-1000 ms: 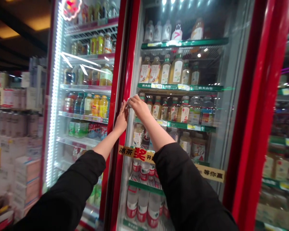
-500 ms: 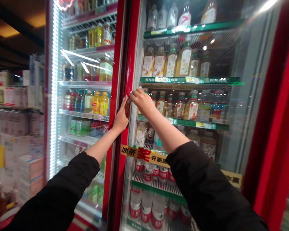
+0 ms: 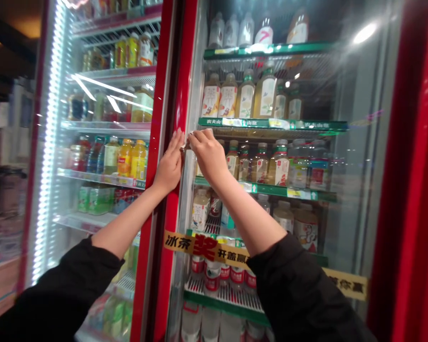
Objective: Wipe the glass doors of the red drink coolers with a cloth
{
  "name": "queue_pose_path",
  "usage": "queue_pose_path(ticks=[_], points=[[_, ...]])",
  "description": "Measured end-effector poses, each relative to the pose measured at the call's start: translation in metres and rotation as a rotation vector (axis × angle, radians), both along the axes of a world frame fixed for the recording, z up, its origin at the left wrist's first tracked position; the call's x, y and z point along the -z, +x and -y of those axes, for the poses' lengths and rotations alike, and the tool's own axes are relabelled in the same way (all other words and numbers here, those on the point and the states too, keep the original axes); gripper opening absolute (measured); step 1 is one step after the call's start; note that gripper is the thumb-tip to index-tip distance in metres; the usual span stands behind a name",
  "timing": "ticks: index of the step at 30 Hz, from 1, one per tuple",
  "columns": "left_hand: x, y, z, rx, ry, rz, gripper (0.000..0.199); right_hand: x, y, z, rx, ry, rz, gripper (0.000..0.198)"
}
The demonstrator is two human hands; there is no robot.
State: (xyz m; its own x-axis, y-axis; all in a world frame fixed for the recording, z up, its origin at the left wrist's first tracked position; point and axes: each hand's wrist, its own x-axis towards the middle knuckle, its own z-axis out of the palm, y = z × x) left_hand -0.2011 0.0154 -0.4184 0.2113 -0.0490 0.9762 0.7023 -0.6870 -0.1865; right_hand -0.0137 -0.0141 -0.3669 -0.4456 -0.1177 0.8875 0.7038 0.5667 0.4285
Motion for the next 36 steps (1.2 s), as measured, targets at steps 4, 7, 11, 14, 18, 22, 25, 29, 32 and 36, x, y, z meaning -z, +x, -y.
queue_pose_path(ticks=[4,7,11,14,18,22,25,29,32,36], points=[[-0.007,0.004,-0.002,0.003,-0.011,-0.013,0.068,0.005,0.007,0.001,0.009,-0.001,-0.154,0.039],[-0.004,0.006,-0.001,0.009,-0.044,-0.014,0.069,0.015,0.006,0.006,0.048,-0.009,-0.008,0.036],[0.001,0.01,-0.001,0.047,-0.061,0.036,0.07,0.009,0.008,0.01,0.075,-0.01,0.082,0.031],[0.004,0.015,-0.003,0.066,-0.043,0.1,0.07,0.001,0.02,0.01,0.087,0.001,-0.087,0.033],[0.012,0.025,-0.003,0.05,-0.022,0.136,0.069,0.004,0.032,0.013,0.122,-0.025,-0.016,0.033],[0.028,0.031,-0.001,0.007,-0.017,0.116,0.072,0.001,0.035,0.011,0.081,-0.045,0.075,0.034],[0.041,0.034,0.0,-0.059,0.01,0.107,0.072,-0.003,0.046,0.007,0.058,-0.023,0.033,0.04],[0.052,0.037,-0.001,-0.098,0.042,0.126,0.071,0.01,0.057,0.005,0.033,0.002,-0.032,0.045],[0.054,0.037,-0.001,-0.091,0.039,0.114,0.072,0.02,0.053,0.006,0.01,-0.016,0.077,0.045],[0.054,0.036,0.0,-0.118,0.046,0.093,0.07,0.015,0.049,0.005,0.009,-0.032,0.11,0.044]])
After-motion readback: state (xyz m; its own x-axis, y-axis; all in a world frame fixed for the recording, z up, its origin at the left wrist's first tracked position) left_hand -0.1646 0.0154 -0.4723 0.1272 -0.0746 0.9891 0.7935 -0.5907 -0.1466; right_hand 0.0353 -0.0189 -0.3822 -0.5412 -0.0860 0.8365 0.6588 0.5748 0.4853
